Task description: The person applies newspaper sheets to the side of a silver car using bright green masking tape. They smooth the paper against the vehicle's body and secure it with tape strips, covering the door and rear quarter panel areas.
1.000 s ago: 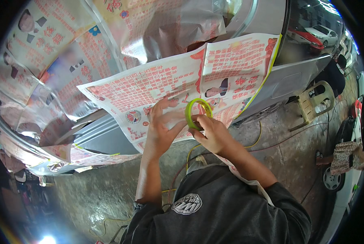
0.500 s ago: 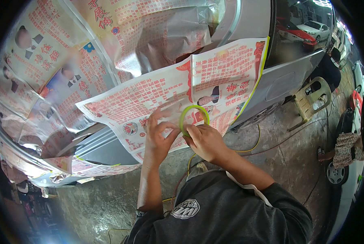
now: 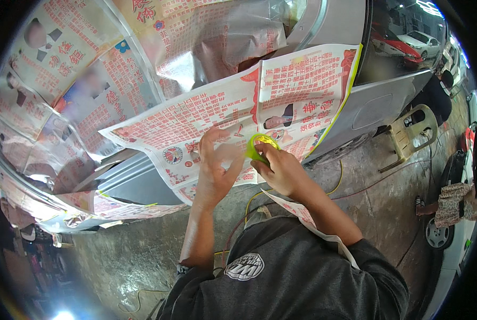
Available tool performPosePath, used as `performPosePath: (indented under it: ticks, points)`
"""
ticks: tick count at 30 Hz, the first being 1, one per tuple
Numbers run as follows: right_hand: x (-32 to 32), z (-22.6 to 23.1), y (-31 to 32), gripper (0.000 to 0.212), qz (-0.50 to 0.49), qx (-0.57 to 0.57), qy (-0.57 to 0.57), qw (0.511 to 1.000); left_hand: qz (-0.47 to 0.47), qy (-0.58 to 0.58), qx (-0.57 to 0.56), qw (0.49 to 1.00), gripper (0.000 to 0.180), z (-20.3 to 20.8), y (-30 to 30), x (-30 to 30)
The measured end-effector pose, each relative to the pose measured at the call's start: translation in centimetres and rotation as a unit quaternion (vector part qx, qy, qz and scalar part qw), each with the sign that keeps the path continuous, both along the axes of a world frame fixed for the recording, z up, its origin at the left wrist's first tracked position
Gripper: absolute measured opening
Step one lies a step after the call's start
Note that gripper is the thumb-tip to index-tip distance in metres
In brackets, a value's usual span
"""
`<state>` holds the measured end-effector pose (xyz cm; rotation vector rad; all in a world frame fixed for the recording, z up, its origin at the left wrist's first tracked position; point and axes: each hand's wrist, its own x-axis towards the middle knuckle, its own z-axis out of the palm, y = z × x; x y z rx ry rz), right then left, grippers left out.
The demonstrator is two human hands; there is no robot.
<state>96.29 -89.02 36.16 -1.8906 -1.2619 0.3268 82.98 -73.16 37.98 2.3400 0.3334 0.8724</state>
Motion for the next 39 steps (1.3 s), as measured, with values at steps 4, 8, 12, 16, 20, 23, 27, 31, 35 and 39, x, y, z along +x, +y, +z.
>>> performPosePath:
  ticks: [4, 8, 12, 16, 20, 23, 27, 31, 35, 39]
  points:
    - [-0.4, 0.0, 0.3, 0.036, 0.023, 0.087, 0.023, 0.996, 0.013, -0.009, -0.021, 1.000, 0.025, -0.2, -0.6, 0.4]
    - [-0.6, 1.3, 1.1, 0.032, -0.001, -0.086, -0.075, 0.993, -0.009, -0.017, 0.046, 0.999, 0.019, -0.5, 0.0, 0.2]
    - [2.5, -1.6, 1.1, 0.025, -0.044, -0.176, -0.155, 0.971, 0.026, -0.028, -0.041, 0.998, 0.010, 0.3, -0.1, 0.4]
    - [2.6, 2.6, 2.9, 0.014, -0.050, -0.013, -0.063, 0.997, 0.098, -0.051, -0.075, 0.991, 0.012, -0.6, 1.1, -0.2]
    - [3.5, 1.5, 6.6, 0.022, 0.019, 0.110, -0.144, 0.983, 0.178, -0.081, -0.063, 0.979, 0.014, -2.1, 2.8, -0.9]
    - [2.8, 1.2, 7.5, 0.037, 0.017, 0.088, -0.187, 0.978, 0.243, -0.133, -0.084, 0.957, 0.015, -2.9, 4.4, -2.3]
    - [1.6, 2.2, 7.4, 0.045, -0.001, 0.066, -0.160, 0.985, 0.358, -0.197, -0.080, 0.909, 0.016, -2.8, 7.0, -5.3]
    - [0.9, 3.2, 7.2, 0.047, -0.008, 0.063, -0.142, 0.988, 0.412, -0.192, -0.069, 0.888, 0.017, -3.0, 9.1, -7.5]
    - [1.0, 3.0, 7.3, 0.047, -0.007, 0.066, -0.143, 0.987, 0.451, -0.159, -0.064, 0.876, 0.023, -3.2, 10.4, -8.3]
    - [1.2, 2.9, 7.4, 0.047, -0.006, 0.065, -0.136, 0.989, 0.445, -0.151, -0.031, 0.882, 0.035, -2.6, 11.3, -8.7]
